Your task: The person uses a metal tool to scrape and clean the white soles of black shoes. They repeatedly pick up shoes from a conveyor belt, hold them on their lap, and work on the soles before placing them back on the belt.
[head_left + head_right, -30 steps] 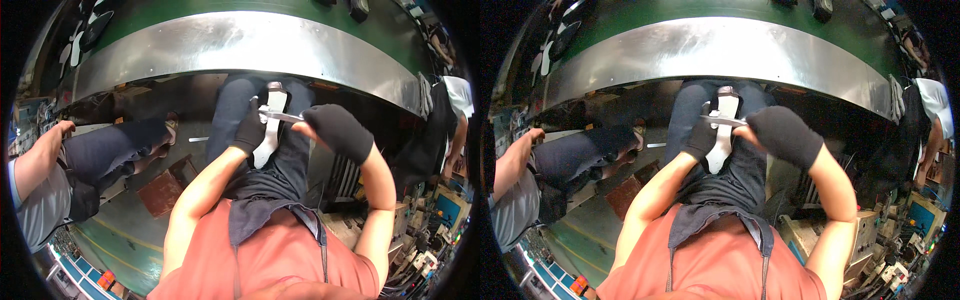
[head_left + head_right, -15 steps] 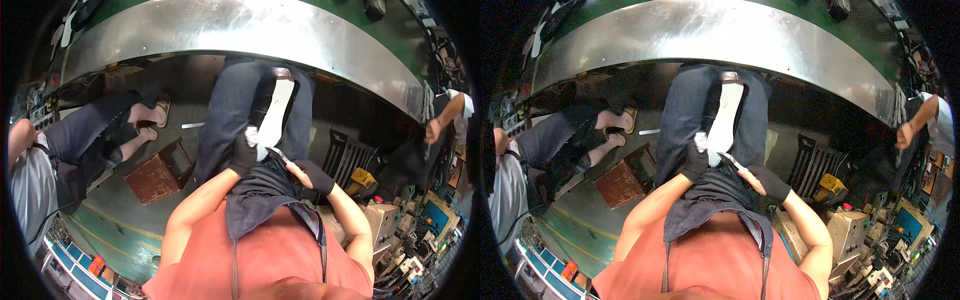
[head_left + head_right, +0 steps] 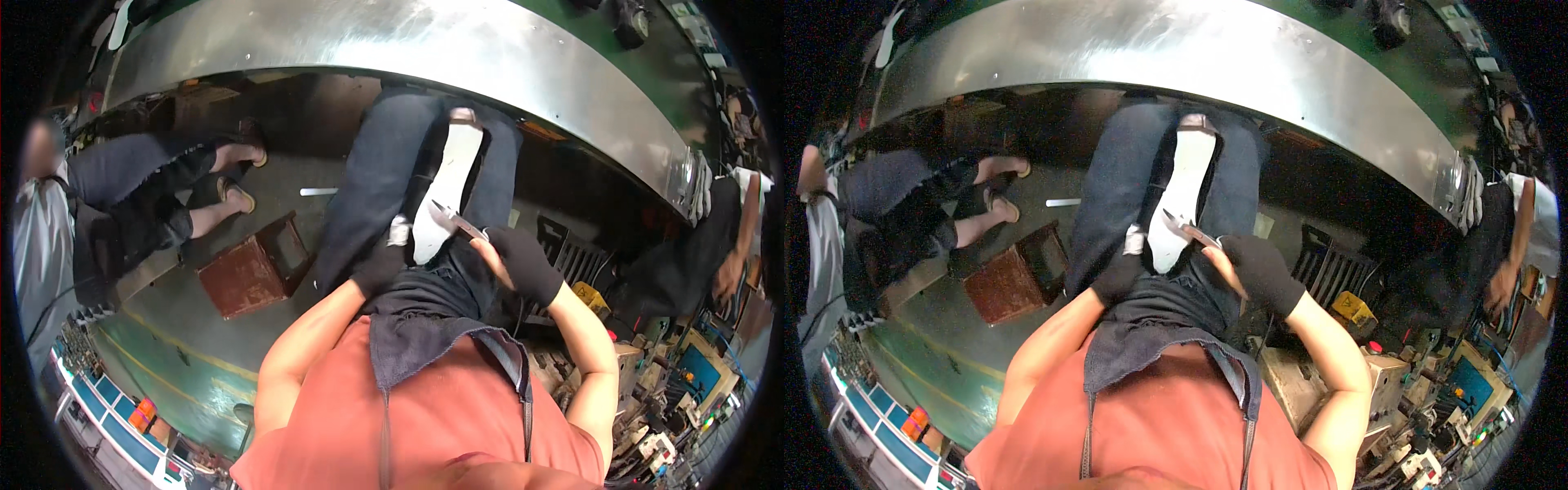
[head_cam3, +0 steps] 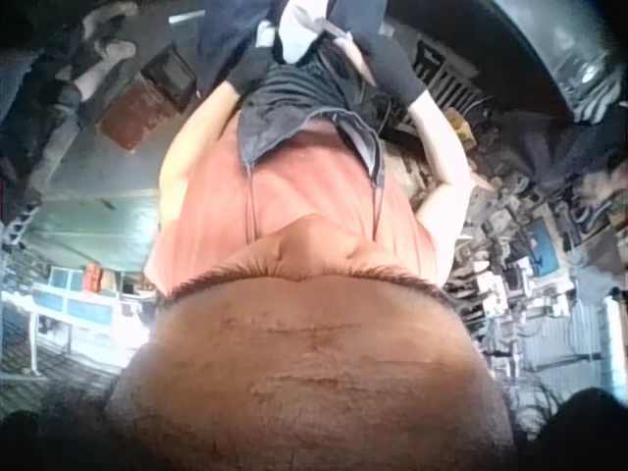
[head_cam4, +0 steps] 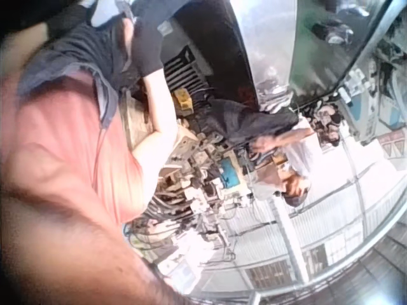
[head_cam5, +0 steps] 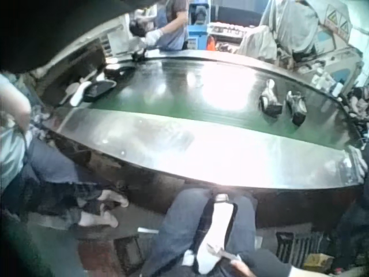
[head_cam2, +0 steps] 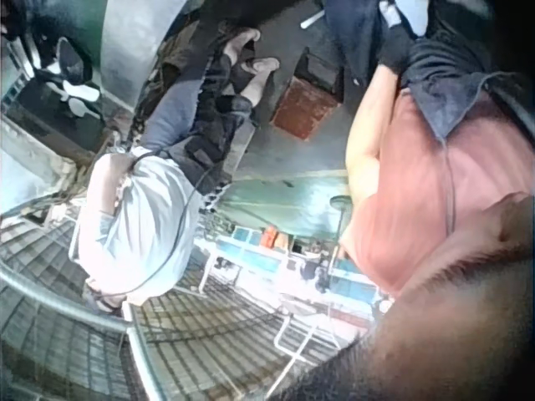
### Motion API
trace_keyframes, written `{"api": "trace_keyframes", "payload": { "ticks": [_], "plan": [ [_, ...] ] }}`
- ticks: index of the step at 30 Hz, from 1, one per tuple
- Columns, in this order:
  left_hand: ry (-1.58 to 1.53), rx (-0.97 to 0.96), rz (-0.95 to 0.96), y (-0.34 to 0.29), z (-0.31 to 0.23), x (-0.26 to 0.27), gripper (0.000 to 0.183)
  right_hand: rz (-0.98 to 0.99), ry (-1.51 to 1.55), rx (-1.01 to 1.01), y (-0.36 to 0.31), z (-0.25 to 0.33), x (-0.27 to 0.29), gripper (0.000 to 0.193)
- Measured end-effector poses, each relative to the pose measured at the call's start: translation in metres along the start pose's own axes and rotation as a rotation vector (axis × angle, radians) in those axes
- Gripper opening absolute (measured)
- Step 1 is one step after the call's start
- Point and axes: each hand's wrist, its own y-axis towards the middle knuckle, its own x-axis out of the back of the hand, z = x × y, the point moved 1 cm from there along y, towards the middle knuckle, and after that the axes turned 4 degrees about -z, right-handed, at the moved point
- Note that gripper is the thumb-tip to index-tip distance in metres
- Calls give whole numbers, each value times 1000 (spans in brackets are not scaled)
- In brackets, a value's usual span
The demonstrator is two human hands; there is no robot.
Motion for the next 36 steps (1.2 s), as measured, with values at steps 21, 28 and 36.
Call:
{"api": "trace_keyframes", "payload": {
  "ticks": [21,28,36],
  "plan": [
    [690,-350,43,-33,-212,78,66,8,-82,197,-46,-23,-10,30],
    [406,-597,-129,82,-105,-6,72,-42,276,114,-54,15,-10,26],
    [401,-366,-1,43,-52,-6,63,101,361,-170,-29,-24,10,37]
  ]
}}
